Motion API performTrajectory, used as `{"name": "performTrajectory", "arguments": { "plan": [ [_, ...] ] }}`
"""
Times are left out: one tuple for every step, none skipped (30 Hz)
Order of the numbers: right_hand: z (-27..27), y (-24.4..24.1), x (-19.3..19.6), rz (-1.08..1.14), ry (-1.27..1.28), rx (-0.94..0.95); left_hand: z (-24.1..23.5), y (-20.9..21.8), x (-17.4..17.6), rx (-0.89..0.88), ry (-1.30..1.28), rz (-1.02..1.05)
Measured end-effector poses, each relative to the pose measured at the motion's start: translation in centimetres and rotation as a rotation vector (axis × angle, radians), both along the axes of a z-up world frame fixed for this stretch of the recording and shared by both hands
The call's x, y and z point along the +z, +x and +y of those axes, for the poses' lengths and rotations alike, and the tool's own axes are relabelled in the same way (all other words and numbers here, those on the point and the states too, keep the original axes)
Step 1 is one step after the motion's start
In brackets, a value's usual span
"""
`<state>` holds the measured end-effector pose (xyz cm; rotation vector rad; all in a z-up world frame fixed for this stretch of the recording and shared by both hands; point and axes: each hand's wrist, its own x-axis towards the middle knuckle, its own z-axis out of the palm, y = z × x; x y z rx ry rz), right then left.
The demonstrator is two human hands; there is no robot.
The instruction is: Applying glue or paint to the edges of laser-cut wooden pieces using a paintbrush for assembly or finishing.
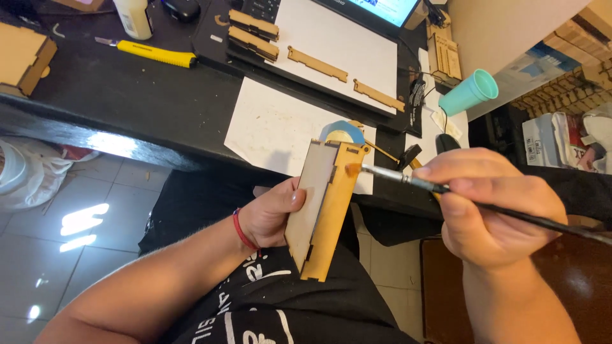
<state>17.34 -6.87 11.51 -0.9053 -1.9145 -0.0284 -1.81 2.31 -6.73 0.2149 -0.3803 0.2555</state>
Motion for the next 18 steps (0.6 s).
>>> {"name": "performTrajectory", "arguments": {
  "plan": [
    [0.0,0.0,0.0,0.000,0.003,-0.001,0.1,0.0,-0.2,-0.001,0.003,0.000],
    [0.1,0.1,-0.1,-0.005,0.021,-0.040,0.2,0.0,-0.5,0.007,0.019,0.014],
    [0.1,0.1,-0.1,-0.011,0.039,-0.079,0.2,0.1,-0.7,0.014,0.034,0.028],
    [0.1,0.3,-0.2,-0.010,0.041,-0.082,0.2,0.1,-0.7,0.012,0.036,0.028],
    [0.1,0.4,-0.2,-0.016,0.075,-0.063,0.1,0.1,-0.7,0.013,0.029,0.018],
    [0.2,0.6,-0.2,-0.021,0.109,-0.043,0.1,0.0,-0.6,0.015,0.023,0.007],
    [0.2,0.6,-0.1,-0.023,0.112,-0.043,0.1,0.0,-0.7,0.016,0.026,0.005],
    [0.2,0.7,-0.1,-0.040,0.196,-0.020,0.1,0.0,-0.8,0.029,0.035,0.012],
    [0.3,0.8,0.0,-0.056,0.278,0.004,0.0,-0.1,-0.8,0.044,0.044,0.018],
    [-0.2,0.9,0.1,-0.059,0.281,0.007,0.1,0.0,-0.8,0.046,0.046,0.015],
    [-0.7,1.1,0.2,-0.093,0.215,0.070,0.0,0.0,-0.8,0.038,0.029,0.007],
    [-1.1,1.3,0.3,-0.127,0.149,0.133,0.0,0.0,-0.9,0.031,0.012,-0.002],
    [-0.8,1.3,0.0,-0.128,0.152,0.132,0.0,0.0,-0.8,0.030,0.015,-0.002],
    [-0.4,1.4,-0.3,-0.105,0.154,0.154,0.0,0.0,-0.8,0.039,0.029,0.004],
    [-0.1,1.5,-0.6,-0.082,0.154,0.172,-0.1,0.0,-0.7,0.045,0.043,0.009],
    [0.3,1.1,-0.4,-0.083,0.157,0.168,-0.1,-0.1,-0.4,0.042,0.046,0.008],
    [0.7,0.8,-0.1,-0.037,0.238,0.051,-0.1,-0.2,-0.2,0.043,0.051,0.015],
    [1.1,0.4,0.1,0.009,0.317,-0.067,-0.1,-0.3,0.1,0.044,0.056,0.023]
  ]
}}
